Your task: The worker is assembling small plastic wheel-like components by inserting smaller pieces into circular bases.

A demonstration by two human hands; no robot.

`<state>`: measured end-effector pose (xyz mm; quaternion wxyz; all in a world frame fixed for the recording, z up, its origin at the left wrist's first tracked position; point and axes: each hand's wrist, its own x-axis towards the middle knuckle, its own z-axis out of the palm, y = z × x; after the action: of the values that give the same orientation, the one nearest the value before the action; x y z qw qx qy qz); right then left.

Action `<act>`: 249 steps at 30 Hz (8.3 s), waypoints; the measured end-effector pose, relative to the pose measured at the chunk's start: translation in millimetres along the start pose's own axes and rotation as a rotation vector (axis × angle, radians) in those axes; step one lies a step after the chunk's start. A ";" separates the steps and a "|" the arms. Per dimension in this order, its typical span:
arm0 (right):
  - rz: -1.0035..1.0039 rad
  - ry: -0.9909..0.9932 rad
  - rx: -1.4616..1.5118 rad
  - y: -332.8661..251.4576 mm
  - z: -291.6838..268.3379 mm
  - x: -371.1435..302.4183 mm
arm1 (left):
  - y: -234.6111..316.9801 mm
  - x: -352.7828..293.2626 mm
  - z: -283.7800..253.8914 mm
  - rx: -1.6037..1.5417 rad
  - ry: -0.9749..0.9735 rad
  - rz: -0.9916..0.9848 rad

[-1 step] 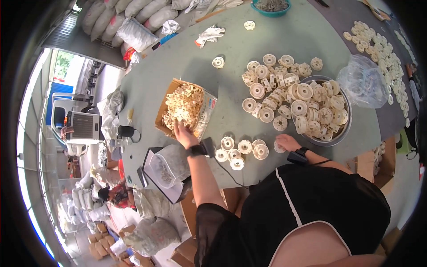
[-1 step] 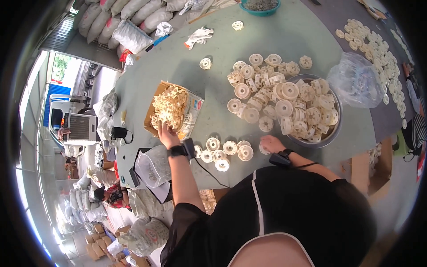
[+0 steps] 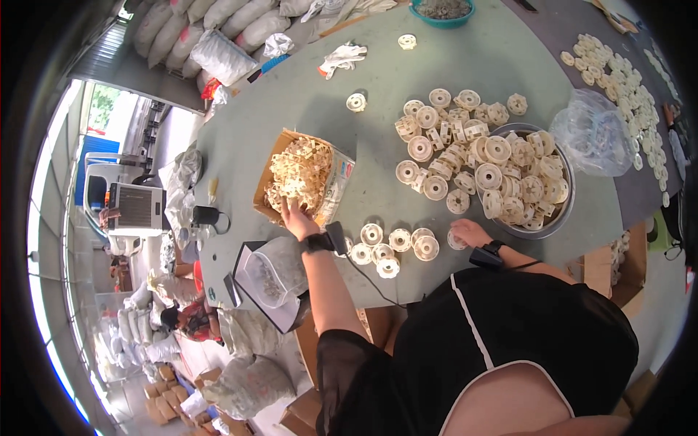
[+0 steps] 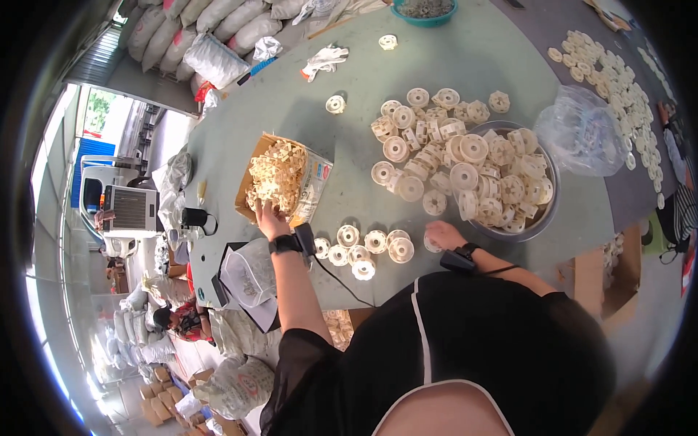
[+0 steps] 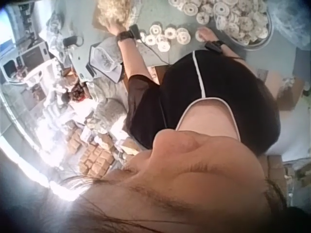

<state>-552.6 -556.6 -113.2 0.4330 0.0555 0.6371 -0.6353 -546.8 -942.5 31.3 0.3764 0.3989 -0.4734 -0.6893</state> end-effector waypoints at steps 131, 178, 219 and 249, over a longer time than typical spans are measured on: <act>0.463 -0.197 0.533 -12.6 68.1 -3.7 | -123.7 -198.2 -65.6 -0.042 -0.746 -0.922; 0.340 -0.242 0.129 -16.1 66.9 -20.9 | -106.2 -219.7 -41.3 0.786 -0.721 0.040; -0.009 -0.182 -0.099 -1.5 84.2 -18.1 | -116.5 -230.5 -55.9 0.720 -0.648 0.125; 0.227 -0.504 0.131 -26.2 103.9 -28.8 | -68.8 -185.2 -54.8 0.812 -1.127 0.133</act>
<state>-501.0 -636.8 -56.4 0.6413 -0.0055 0.4569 -0.6163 -433.0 -777.3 -11.2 -0.0641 0.0599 -0.8401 -0.5353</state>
